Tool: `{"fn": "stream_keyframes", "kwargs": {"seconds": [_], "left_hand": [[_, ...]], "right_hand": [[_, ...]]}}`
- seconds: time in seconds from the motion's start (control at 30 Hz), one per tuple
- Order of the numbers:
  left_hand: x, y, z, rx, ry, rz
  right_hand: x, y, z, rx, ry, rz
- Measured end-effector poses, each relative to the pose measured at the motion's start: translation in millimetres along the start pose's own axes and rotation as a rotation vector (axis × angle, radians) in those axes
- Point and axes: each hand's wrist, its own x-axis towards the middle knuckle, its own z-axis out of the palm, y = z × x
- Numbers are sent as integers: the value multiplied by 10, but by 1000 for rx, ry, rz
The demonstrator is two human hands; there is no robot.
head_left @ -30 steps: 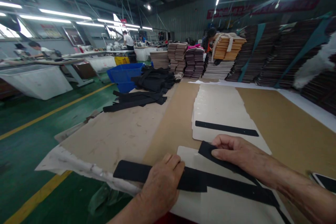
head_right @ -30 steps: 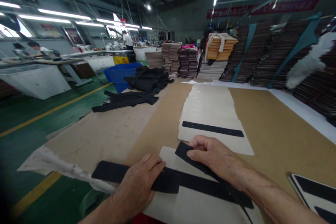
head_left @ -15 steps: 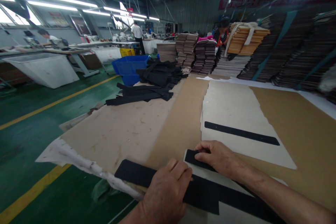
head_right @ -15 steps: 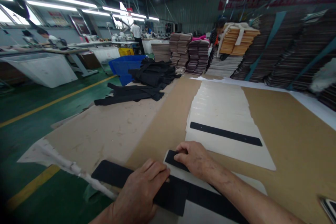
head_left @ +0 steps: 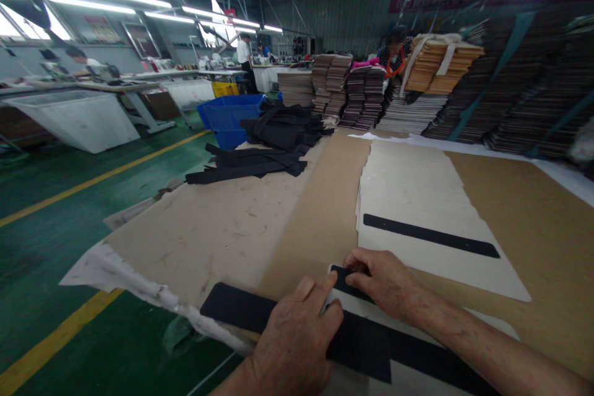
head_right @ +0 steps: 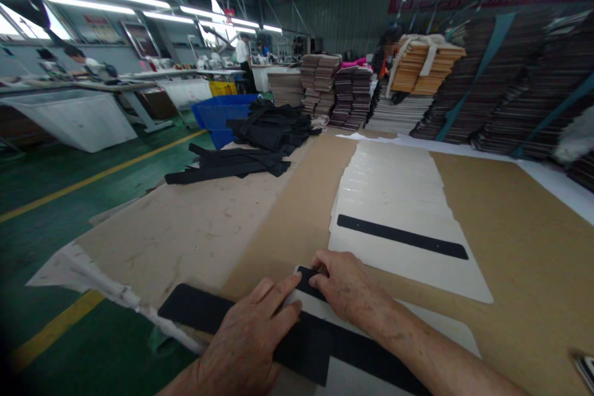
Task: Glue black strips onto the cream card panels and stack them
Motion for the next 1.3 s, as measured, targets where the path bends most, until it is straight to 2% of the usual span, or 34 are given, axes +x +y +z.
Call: {"fn": "stream_keyframes", "kwargs": {"seconds": [0.23,0.7,0.8,0.87,0.97,1.03,1.17,1.3], "left_hand": [[17,19,-61,-2,-67,-19],[10,-6,-7,48,18,24],[13,-11,-16,47,11,14],[15,-12,-29,38,2,7],[22,-16,-44,28,10,4],[32,-21,-44,29,23,4],[52,-45,-20,51,28,16],[40,-124,59,104,96,61]], "right_hand": [[11,65,19,-86,28,-64],[10,47,4,-148,50,-100],[-17,14,-56,-149,68,-94],[-91,27,-181,-109,22,-73],[-329,187,-485,31,-169,-69],[-568,399,-698,112,-235,-36],[-1077,910,-943,191,-118,143],[-1404,1192,-850,350,94,331]]}}
